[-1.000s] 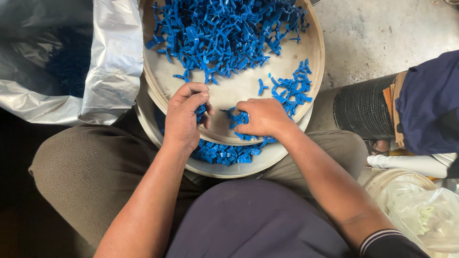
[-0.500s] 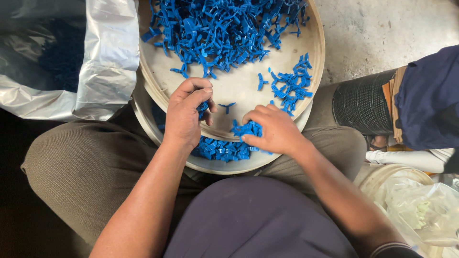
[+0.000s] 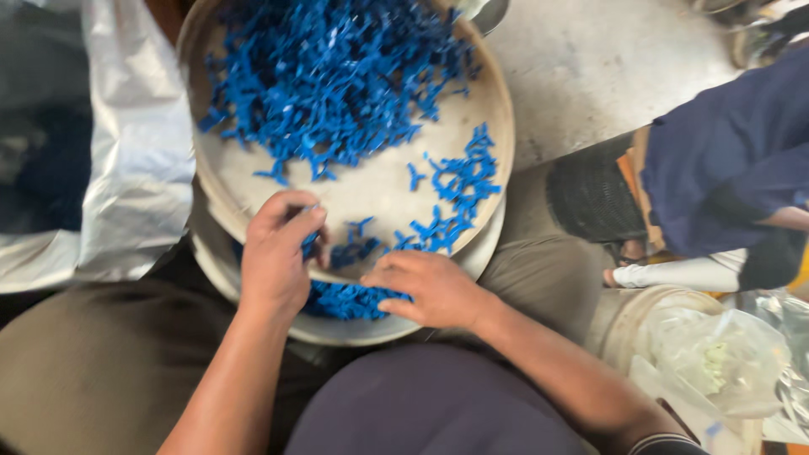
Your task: The person sits on the floor and sorts blue plastic pieces from a large tray into a white bag. They pick up pieces by hand, separate them, and place them into the bag.
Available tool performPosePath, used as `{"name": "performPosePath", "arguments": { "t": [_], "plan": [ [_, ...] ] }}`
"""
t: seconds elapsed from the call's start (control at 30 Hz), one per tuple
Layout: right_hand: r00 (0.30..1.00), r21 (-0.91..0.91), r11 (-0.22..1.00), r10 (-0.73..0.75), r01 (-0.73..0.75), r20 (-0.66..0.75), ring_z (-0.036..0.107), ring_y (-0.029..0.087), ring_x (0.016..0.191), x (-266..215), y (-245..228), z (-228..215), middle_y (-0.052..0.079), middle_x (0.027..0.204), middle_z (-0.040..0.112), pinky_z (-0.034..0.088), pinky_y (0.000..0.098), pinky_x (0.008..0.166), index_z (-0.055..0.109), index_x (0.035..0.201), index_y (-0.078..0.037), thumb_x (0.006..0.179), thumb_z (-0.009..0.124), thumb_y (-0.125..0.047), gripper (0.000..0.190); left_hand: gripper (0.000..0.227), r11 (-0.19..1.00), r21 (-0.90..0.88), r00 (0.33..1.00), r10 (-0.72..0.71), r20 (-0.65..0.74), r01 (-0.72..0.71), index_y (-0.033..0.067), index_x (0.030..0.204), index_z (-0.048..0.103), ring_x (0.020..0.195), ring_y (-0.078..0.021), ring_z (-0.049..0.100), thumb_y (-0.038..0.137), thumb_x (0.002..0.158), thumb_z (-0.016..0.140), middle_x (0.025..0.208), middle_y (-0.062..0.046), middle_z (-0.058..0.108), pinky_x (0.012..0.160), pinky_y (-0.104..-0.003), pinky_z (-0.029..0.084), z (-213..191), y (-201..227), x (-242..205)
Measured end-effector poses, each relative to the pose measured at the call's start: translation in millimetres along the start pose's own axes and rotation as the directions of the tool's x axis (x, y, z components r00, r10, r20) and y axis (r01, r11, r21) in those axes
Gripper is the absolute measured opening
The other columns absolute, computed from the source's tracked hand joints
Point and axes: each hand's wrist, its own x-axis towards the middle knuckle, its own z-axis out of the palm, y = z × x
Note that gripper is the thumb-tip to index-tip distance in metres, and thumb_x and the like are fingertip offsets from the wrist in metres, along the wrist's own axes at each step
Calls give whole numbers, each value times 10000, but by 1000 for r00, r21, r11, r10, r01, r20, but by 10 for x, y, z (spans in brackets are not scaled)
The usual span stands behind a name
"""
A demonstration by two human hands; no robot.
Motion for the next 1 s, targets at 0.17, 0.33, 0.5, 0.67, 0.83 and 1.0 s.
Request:
{"name": "performPosePath", "arguments": {
  "t": [0.17,0.33,0.5,0.67,0.83,1.0],
  "plan": [
    [906,-183,906,326,-381,-270,585,326,1303,19,965,-514,135,1357,656,475,463,1109,669,1307,-121,903,753,-473,542,127,998,61,1000,9,-12,-8,63,957,642,636,-148,598,26,879,735,745,-34,609,477,-290,435,-18,-52,29],
    [866,-340,796,462,-501,-193,476,397,1342,-64,1435,-442,198,1471,516,327,605,1077,667,1346,-200,881,707,-585,605,97,998,24,997,-65,-27,66,82,910,633,614,-148,598,57,886,724,713,-36,615,457,-287,419,-26,-43,59],
    [869,-238,836,483,-494,-108,454,427,1309,-89,909,-82,151,1485,490,354,563,1086,662,1335,-250,693,773,-673,777,87,1000,20,999,-14,-48,15,86,921,631,622,-150,599,69,901,714,727,-51,627,469,-301,446,-43,-52,38],
    [848,-123,839,522,-530,-94,475,429,1252,23,586,22,110,1474,514,430,495,1063,675,1308,-253,652,840,-609,765,82,1000,-2,999,-14,-50,14,98,932,625,592,-170,584,77,911,701,731,-59,623,461,-307,448,16,-70,56],
    [870,57,872,490,-487,-61,554,405,1231,81,712,12,163,1440,486,463,455,1018,679,1283,-203,698,865,-578,720,90,1000,-8,995,17,-95,-18,91,951,620,646,-162,600,71,929,705,772,-51,607,467,-313,453,-14,-62,59],
    [891,126,882,451,-455,55,610,349,1141,157,810,79,146,1291,571,489,416,976,730,1173,-181,661,888,-488,618,88,999,-48,997,17,-81,-21,83,941,595,661,-164,624,65,925,680,856,-44,651,454,-310,447,-4,-30,47]
  ]
}}
